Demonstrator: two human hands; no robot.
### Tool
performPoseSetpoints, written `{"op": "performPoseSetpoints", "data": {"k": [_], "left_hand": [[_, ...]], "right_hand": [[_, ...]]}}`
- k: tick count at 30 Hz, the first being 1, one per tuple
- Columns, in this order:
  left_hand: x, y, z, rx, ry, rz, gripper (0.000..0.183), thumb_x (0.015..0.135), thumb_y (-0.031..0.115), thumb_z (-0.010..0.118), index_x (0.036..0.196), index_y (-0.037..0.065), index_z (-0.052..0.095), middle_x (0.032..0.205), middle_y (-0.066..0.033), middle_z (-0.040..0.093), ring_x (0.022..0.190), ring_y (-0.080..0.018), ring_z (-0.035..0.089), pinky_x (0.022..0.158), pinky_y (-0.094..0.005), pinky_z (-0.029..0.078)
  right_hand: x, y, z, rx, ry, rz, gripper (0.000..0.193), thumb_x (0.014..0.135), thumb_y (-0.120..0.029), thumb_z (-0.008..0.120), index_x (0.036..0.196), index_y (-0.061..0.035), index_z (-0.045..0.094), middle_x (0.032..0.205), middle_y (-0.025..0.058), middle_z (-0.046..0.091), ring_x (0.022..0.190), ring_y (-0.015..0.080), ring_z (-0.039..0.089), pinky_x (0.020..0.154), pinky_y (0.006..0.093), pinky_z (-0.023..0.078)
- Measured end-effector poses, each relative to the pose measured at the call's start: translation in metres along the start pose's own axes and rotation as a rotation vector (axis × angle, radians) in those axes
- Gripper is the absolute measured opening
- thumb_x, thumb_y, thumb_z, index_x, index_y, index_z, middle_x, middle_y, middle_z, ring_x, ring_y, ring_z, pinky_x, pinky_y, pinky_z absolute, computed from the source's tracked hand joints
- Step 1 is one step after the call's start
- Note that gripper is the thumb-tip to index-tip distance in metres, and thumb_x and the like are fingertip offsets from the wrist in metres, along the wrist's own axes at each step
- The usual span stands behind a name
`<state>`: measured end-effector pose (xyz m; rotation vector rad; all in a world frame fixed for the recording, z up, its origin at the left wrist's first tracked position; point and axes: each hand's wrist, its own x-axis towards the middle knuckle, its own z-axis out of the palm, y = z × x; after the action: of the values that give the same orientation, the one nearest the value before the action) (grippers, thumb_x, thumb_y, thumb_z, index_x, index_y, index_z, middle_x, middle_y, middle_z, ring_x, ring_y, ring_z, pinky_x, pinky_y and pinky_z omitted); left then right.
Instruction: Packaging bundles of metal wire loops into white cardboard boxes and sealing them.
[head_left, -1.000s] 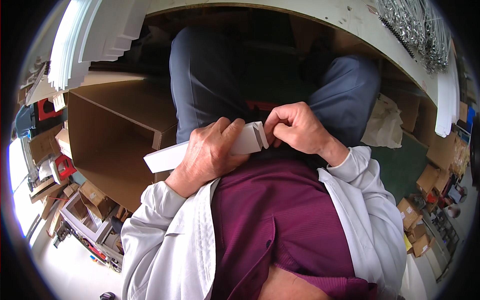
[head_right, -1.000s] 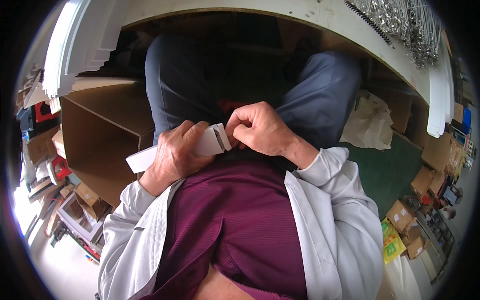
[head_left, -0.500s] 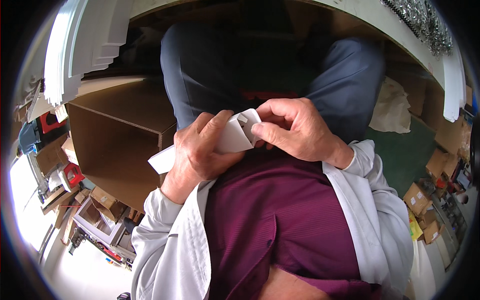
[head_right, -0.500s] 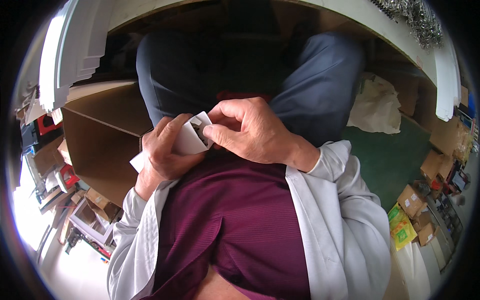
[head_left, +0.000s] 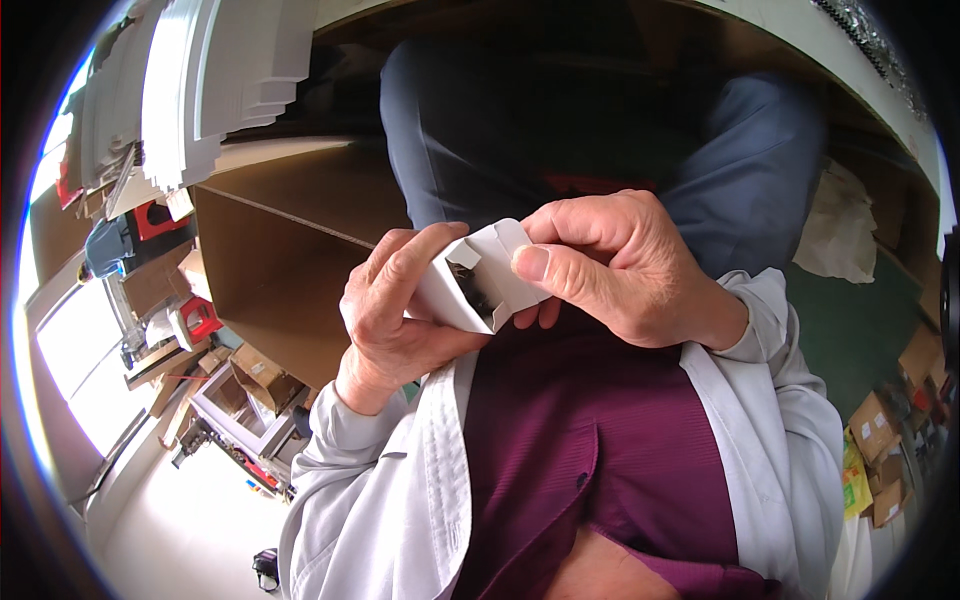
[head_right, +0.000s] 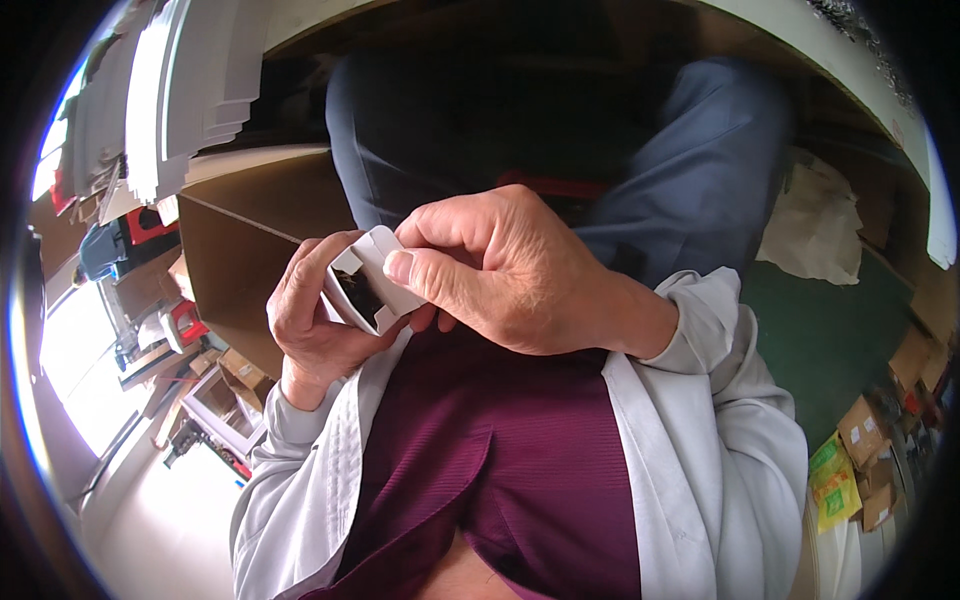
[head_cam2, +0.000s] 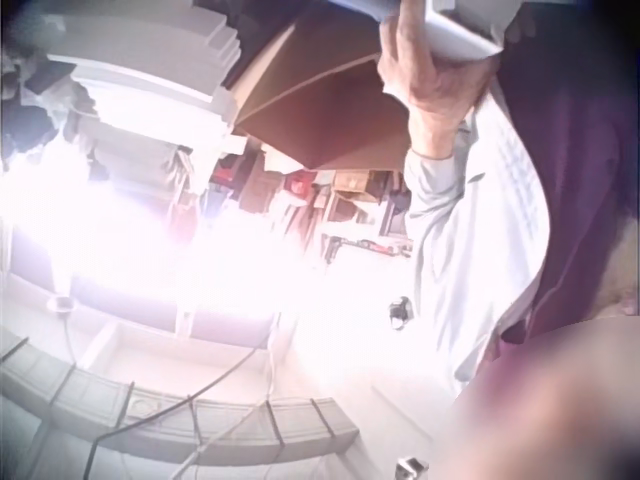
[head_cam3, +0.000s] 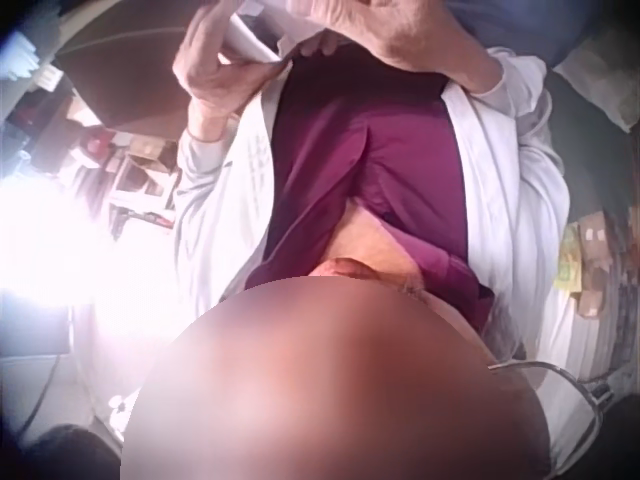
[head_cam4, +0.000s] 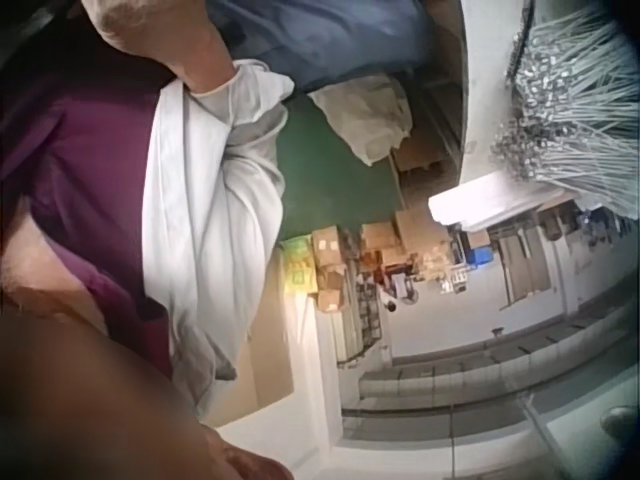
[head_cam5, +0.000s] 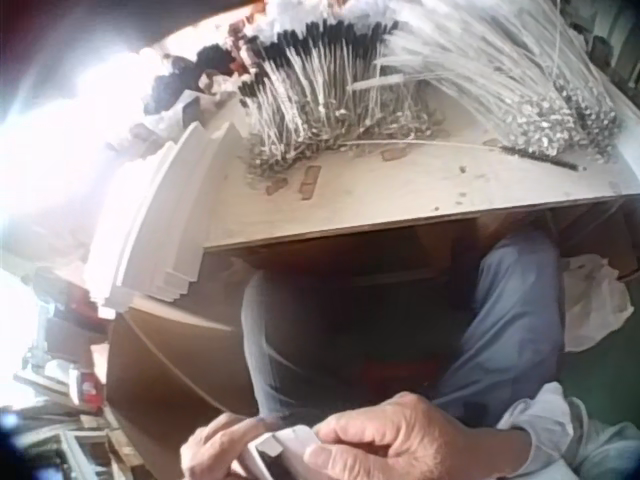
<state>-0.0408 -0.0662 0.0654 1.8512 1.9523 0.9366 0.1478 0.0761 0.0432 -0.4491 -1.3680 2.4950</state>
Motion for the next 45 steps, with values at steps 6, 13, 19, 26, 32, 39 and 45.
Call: {"op": "performPoseSetpoints", "data": {"k": [6,13,19,26,32,39,45], "left_hand": [[0.0,-0.002,-0.009,0.013,-0.011,0.001,0.071,0.055,0.011,0.095,0.119,0.0,0.067,0.095,-0.0114,0.071,0.082,-0.0208,0.072,0.074,-0.031,0.057],[0.003,0.001,-0.011,0.064,-0.064,-0.039,0.069,0.056,0.012,0.094,0.118,0.0,0.067,0.093,-0.0109,0.071,0.081,-0.0209,0.072,0.073,-0.0307,0.057],[0.012,0.004,-0.014,0.124,-0.141,-0.092,0.063,0.059,0.013,0.094,0.115,0.001,0.069,0.095,-0.0137,0.073,0.079,-0.0247,0.074,0.071,-0.0326,0.058],[0.059,0.013,-0.018,0.656,-0.712,-0.341,0.06,0.072,0.026,0.087,0.124,0.005,0.067,0.093,-0.0159,0.071,0.084,-0.0349,0.073,0.076,-0.045,0.058],[0.058,0.011,-0.017,0.645,-0.767,-0.319,0.06,0.073,0.028,0.086,0.125,0.006,0.067,0.096,-0.0156,0.071,0.085,-0.0358,0.073,0.077,-0.0449,0.058],[0.057,0.017,-0.02,0.52,-0.83,-0.381,0.059,0.072,0.027,0.087,0.124,0.006,0.067,0.099,-0.0173,0.071,0.086,-0.0365,0.073,0.078,-0.0445,0.058],[0.052,0.012,-0.021,0.507,-0.776,-0.4,0.053,0.072,0.023,0.085,0.119,0.005,0.069,0.097,-0.017,0.072,0.084,-0.0365,0.073,0.077,-0.0446,0.059]], "right_hand": [[0.01,0.003,0.006,0.086,-0.025,-0.003,0.02,0.104,-0.012,0.062,0.103,0.0056,0.072,0.085,0.0064,0.071,0.072,0.0083,0.069,0.063,0.0231,0.059],[0.011,0.009,0.0,0.138,-0.053,0.002,0.021,0.106,-0.012,0.06,0.103,0.0056,0.072,0.086,0.0068,0.072,0.072,0.0088,0.069,0.064,0.0238,0.059],[0.02,0.021,-0.013,0.151,-0.061,0.063,0.026,0.107,-0.015,0.057,0.103,0.0057,0.072,0.086,0.009,0.073,0.073,0.0115,0.071,0.063,0.0254,0.06],[0.035,0.074,-0.021,0.294,0.035,0.343,0.027,0.107,-0.019,0.055,0.108,0.0034,0.07,0.089,0.0134,0.075,0.072,0.0176,0.073,0.061,0.0299,0.061],[0.036,0.081,-0.026,0.276,0.008,0.376,0.031,0.108,-0.025,0.056,0.111,0.0029,0.069,0.092,0.0137,0.075,0.073,0.0171,0.074,0.065,0.0293,0.062],[0.035,0.088,-0.026,0.244,-0.027,0.411,0.026,0.107,-0.021,0.057,0.11,0.0027,0.068,0.091,0.0129,0.075,0.07,0.0156,0.073,0.063,0.028,0.061],[0.037,0.091,-0.024,0.231,-0.043,0.427,0.024,0.107,-0.019,0.058,0.111,0.0028,0.068,0.09,0.0116,0.075,0.067,0.0141,0.072,0.06,0.0267,0.06]]}}
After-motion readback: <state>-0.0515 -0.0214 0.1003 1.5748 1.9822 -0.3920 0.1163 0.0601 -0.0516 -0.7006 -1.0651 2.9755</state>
